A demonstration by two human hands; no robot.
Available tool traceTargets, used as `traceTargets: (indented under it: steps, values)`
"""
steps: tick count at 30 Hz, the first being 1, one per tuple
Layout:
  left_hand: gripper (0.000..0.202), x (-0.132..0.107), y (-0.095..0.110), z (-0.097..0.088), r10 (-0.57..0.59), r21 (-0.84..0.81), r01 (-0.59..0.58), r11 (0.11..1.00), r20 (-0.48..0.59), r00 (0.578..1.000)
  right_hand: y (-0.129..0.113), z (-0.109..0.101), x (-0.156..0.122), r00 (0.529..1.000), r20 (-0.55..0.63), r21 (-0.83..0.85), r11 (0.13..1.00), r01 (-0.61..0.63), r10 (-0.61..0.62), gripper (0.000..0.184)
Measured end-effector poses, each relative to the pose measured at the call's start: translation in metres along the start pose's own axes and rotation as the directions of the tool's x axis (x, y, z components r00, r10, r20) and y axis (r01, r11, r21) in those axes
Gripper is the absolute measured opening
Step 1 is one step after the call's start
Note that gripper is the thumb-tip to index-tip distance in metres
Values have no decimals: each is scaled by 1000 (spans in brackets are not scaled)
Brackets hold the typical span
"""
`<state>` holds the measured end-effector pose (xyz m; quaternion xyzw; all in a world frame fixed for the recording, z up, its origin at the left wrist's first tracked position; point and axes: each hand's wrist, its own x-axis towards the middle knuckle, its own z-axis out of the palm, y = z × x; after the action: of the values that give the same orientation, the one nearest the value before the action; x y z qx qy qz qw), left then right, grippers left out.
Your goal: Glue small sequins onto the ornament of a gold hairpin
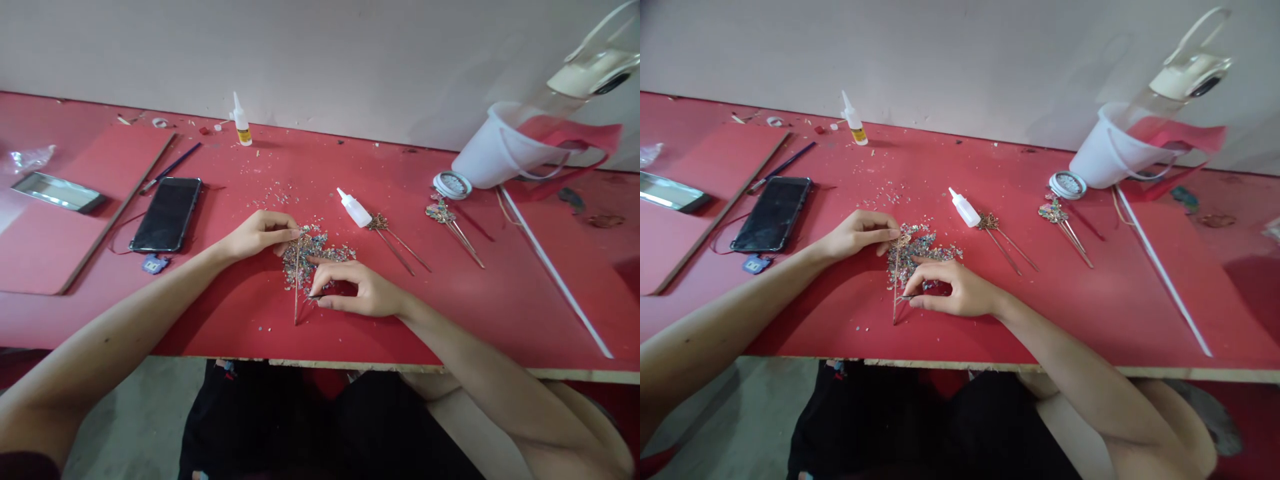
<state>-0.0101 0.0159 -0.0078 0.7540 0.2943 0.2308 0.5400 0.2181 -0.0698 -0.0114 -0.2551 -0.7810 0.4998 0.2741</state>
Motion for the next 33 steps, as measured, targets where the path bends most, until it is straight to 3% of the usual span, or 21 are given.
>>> traceTargets:
  steps: [10,17,23,26,29,33]
  values:
    - [21,0,-2,0,-6,-85,4,996,-27,1000,-2,0,-1,999,38,1,1000,1,-1,11]
    - [20,0,1,0,-13,-112,10,994,-28,1000,3,-5,-1,967,-254,-108,993,-52,23,10]
    - [21,-1,-4,-6,23,-102,-27,994,-42,999,5,2,20,999,9,-121,991,48,-47,10]
    - [23,-1,-7,-9,39,-86,-44,995,-57,998,6,-1,23,997,76,-133,990,41,-31,10]
    - [22,-1,-8,-10,35,-94,-39,995,-46,998,8,-8,16,999,-8,-147,988,-46,45,11]
    - [21,0,-4,-8,12,-69,-14,997,-32,999,7,-13,8,962,-258,-54,993,-106,88,12]
